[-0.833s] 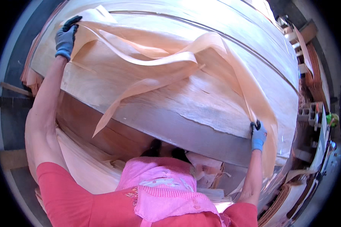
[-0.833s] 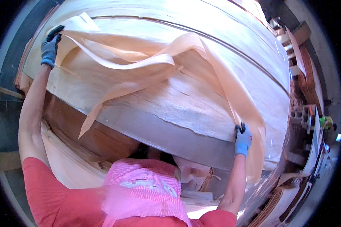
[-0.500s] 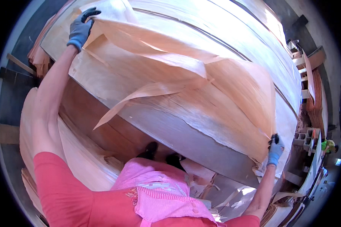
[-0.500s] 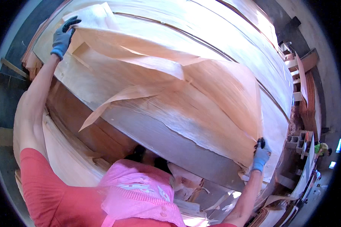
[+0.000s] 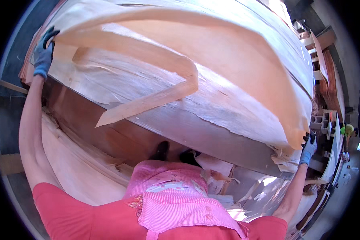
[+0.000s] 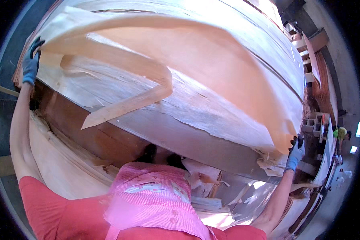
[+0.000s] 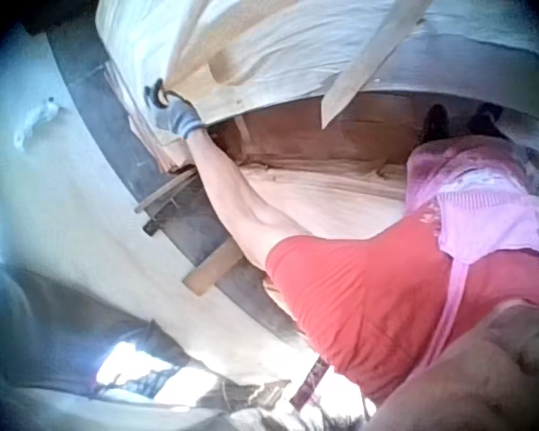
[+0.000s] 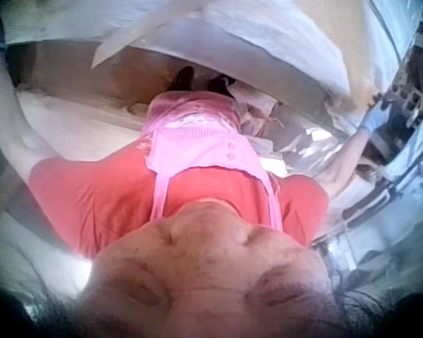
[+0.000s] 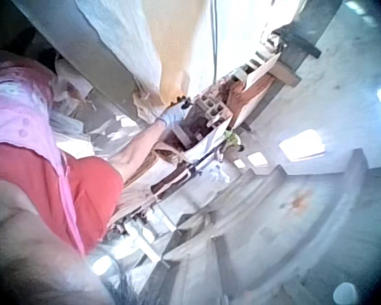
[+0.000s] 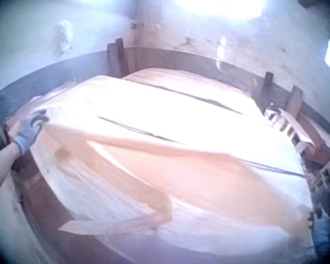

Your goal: The person prepares large veneer sheets by peeling back layers, trimming edges with a utility knife, and applying tape strips to secure the material.

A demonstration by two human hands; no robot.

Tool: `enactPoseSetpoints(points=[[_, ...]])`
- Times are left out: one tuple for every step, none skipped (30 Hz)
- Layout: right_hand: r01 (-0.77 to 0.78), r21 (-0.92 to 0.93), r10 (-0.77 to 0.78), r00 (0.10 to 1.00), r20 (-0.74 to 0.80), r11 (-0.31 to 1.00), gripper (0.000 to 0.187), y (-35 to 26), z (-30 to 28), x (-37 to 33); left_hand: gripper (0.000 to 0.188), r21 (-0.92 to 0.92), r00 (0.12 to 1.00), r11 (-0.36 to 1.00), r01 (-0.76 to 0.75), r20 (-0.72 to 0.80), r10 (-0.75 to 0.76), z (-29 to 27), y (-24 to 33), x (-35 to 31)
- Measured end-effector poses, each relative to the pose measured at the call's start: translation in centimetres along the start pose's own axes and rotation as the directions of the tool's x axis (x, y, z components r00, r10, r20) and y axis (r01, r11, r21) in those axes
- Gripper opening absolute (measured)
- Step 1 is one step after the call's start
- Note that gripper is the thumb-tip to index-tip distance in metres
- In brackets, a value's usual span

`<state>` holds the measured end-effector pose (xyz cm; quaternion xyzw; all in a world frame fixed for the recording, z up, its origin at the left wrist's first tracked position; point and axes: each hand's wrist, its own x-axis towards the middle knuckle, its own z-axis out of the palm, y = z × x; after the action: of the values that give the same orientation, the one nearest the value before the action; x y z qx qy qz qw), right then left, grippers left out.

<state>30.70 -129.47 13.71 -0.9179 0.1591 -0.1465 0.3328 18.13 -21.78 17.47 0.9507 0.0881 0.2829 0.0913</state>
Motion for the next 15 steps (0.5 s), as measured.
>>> enactPoseSetpoints(points=[[-0.045,0.094,0.046,0.999,-0.003,0.995,0.028,2.0,-0.9,-1.4,0.036,0.008,0.999,1.0,-0.024,0.024,0.024,1.3,0.0,-0.1],[-0.071,0.123,0.066,0.997,0.041,0.99,0.029,4.4,-1.1,-2.2,0.035,0.002,0.998,0.999,-0.051,0.04,0.051,2.9,-0.8,-0.3],[-0.083,0.182,0.063,0.991,0.114,0.98,0.029,5.3,0.4,-1.0,0.031,-0.049,0.999,0.998,0.029,-0.024,-0.03,0.2,-6.9,-1.9],[-0.143,0.224,0.109,0.981,0.158,0.964,0.031,3.5,3.0,-2.9,0.032,-0.029,0.998,0.999,0.035,0.044,-0.033,0.1,-7.4,-2.7],[-0.12,0.253,0.103,0.992,0.076,0.96,0.032,2.3,3.4,-3.6,0.032,-0.045,0.995,0.999,0.027,0.093,-0.023,1.2,-7.2,-3.2],[-0.057,0.257,0.042,0.997,0.064,0.965,0.03,0.4,5.0,-3.9,0.032,-0.027,0.991,0.999,0.03,0.128,-0.027,0.5,-8.3,-3.7],[-0.184,0.172,0.179,0.983,0.042,0.968,0.032,-1.0,5.1,-3.4,0.033,-0.02,0.987,0.999,0.03,0.159,-0.026,0.7,-9.2,-4.0],[-0.165,0.222,0.175,0.984,-0.027,0.961,0.031,-2.1,5.3,-3.6,0.033,-0.012,0.982,1.0,0.023,0.188,-0.021,1.0,-9.8,-4.1],[-0.103,0.187,0.129,0.983,-0.129,0.977,0.029,-1.0,3.1,-3.3,0.034,-0.028,0.977,1.0,0.01,0.214,-0.004,2.6,-9.2,-3.8],[-0.039,0.236,0.082,0.982,-0.173,0.971,0.027,-1.4,2.7,-3.4,0.034,-0.027,0.973,0.999,0.025,0.231,-0.018,1.9,-10.6,-5.4],[0.027,0.284,0.03,0.98,-0.195,0.958,0.027,-1.7,4.7,-4.2,0.036,-0.102,0.984,0.994,0.045,0.173,-0.027,-2.0,-14.1,-7.5],[0.051,0.105,-0.021,0.963,-0.268,0.993,0.028,-1.4,3.6,-4.7,0.039,-0.054,0.983,0.998,0.009,0.183,0.001,-1.0,-13.9,-7.7],[0.146,0.003,-0.139,0.946,-0.292,0.989,0.03,-0.6,2.1,-7.0,0.038,-0.118,0.972,0.99,0.076,0.229,-0.047,2.2,-11.9,-9.7],[0.233,-0.066,-0.242,0.919,-0.31,0.97,0.032,0.8,0.9,-9.4,0.038,-0.228,0.963,0.96,0.165,0.248,-0.106,3.8,-10.5,-9.8],[-0.016,-0.26,-0.064,0.954,-0.294,0.966,0.033,-1.2,1.0,-12.5,0.039,-0.292,0.938,0.912,0.287,0.278,-0.206,4.0,-9.6,-9.7]])
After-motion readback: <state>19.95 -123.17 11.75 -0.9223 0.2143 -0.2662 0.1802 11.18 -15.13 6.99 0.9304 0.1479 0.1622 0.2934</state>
